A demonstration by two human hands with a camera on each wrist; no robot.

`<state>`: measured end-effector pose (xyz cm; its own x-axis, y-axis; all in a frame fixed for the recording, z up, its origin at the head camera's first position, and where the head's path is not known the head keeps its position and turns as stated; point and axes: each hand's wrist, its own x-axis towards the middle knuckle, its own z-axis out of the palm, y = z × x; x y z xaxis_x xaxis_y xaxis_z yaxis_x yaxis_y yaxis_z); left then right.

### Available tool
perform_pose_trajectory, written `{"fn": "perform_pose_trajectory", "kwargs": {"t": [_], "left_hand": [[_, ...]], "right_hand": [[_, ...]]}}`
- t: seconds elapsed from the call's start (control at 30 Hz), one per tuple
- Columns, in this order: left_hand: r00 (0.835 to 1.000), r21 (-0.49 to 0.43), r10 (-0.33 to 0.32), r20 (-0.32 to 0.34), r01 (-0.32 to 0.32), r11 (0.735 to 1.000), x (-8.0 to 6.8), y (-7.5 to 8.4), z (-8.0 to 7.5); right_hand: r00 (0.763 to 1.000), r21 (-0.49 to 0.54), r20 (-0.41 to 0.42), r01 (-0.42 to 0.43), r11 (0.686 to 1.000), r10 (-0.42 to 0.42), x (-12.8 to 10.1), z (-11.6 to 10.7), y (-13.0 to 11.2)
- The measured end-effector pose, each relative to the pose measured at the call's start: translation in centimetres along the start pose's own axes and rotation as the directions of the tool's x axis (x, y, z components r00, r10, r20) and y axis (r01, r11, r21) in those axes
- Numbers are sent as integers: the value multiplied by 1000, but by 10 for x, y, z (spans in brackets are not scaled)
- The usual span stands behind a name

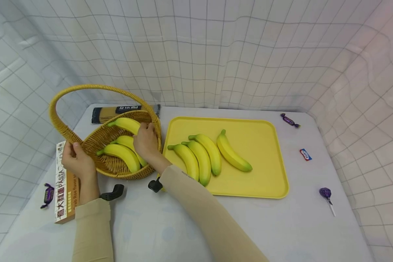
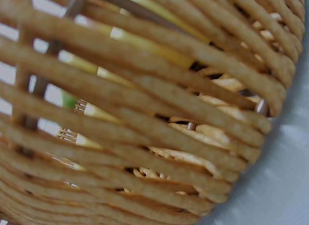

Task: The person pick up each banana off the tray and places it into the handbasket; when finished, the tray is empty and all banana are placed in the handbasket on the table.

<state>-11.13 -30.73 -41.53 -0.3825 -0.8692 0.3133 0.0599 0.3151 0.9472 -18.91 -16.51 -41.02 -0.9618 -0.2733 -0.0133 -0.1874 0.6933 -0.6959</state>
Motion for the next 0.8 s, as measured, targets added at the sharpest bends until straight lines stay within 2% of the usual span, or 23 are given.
{"fn": "perform_pose_trajectory", "kwargs": {"t": [0.13,0.3,0.57,0.8], "left_hand": [[1000,7,5,-2,-5,1000,5,-11,2],[1000,3,14,15,-14,1000,13,-32,4],[1000,32,-18,-6,18,999,14,-29,5],[1000,13,-19,9,19,1000,14,-33,2]], "right_hand": [[1000,21,1,-1,1000,1,3,2,4],[998,81,29,-54,995,52,5,3,6],[993,116,63,-110,987,103,6,4,4],[995,74,56,-90,993,86,5,5,4]]}}
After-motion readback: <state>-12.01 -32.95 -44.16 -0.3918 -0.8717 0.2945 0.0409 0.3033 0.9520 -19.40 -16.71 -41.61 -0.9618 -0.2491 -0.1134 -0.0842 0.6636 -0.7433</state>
